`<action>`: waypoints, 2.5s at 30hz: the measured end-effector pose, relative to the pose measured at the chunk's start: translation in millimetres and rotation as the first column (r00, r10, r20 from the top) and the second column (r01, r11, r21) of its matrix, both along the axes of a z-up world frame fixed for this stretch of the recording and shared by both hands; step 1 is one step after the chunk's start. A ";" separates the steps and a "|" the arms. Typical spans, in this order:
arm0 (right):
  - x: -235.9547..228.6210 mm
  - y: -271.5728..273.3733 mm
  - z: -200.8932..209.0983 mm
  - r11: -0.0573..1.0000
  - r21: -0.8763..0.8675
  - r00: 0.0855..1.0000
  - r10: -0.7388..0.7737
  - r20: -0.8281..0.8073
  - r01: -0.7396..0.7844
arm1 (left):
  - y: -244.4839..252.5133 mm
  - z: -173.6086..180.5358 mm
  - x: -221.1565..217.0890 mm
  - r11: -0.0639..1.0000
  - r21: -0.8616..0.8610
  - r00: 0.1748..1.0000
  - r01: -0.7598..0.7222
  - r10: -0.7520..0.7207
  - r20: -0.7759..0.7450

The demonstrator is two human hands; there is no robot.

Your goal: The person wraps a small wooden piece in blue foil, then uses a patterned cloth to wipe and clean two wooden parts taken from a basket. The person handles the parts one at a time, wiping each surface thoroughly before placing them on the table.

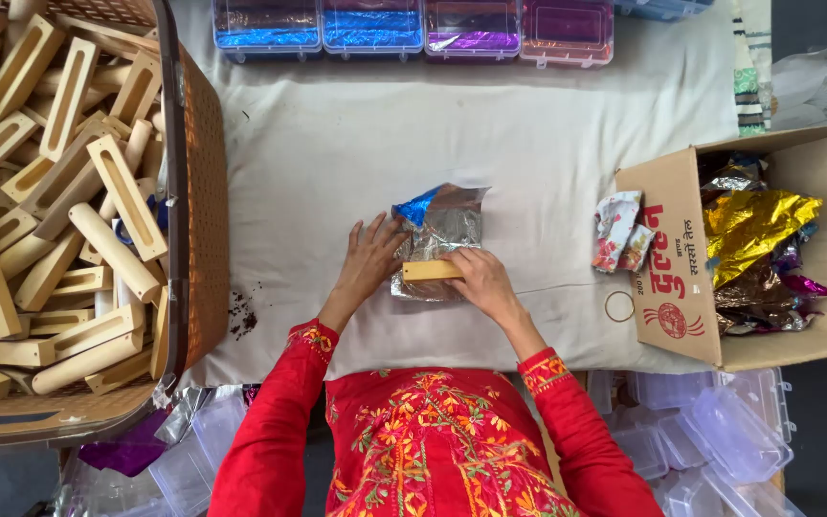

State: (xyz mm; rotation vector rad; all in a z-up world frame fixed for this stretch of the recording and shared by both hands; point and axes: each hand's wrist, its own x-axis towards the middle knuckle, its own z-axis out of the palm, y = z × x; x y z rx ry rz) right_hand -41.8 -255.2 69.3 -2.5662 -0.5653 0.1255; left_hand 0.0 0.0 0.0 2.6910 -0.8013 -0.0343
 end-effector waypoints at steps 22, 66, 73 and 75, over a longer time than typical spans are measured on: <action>-33.7 -23.5 -143.8 0.973 0.192 0.992 -0.128 -0.005 0.127 | -44.4 2.3 -80.1 0.971 -0.231 0.984 0.057 -0.015 0.179; -26.9 -364.3 36.6 0.273 0.143 0.199 -0.897 0.394 0.951 | -33.4 -21.6 -82.1 0.964 -0.209 0.986 -0.163 0.168 0.008; -45.4 -415.1 -26.0 0.147 -0.265 0.156 -0.988 0.011 0.953 | -39.4 -9.3 -81.4 0.958 -0.228 0.985 -0.171 0.174 -0.007; -41.8 -402.0 -8.1 0.138 -0.271 0.145 -0.989 0.007 0.953 | -39.2 -9.3 -82.2 0.958 -0.222 0.984 -0.179 0.179 -0.019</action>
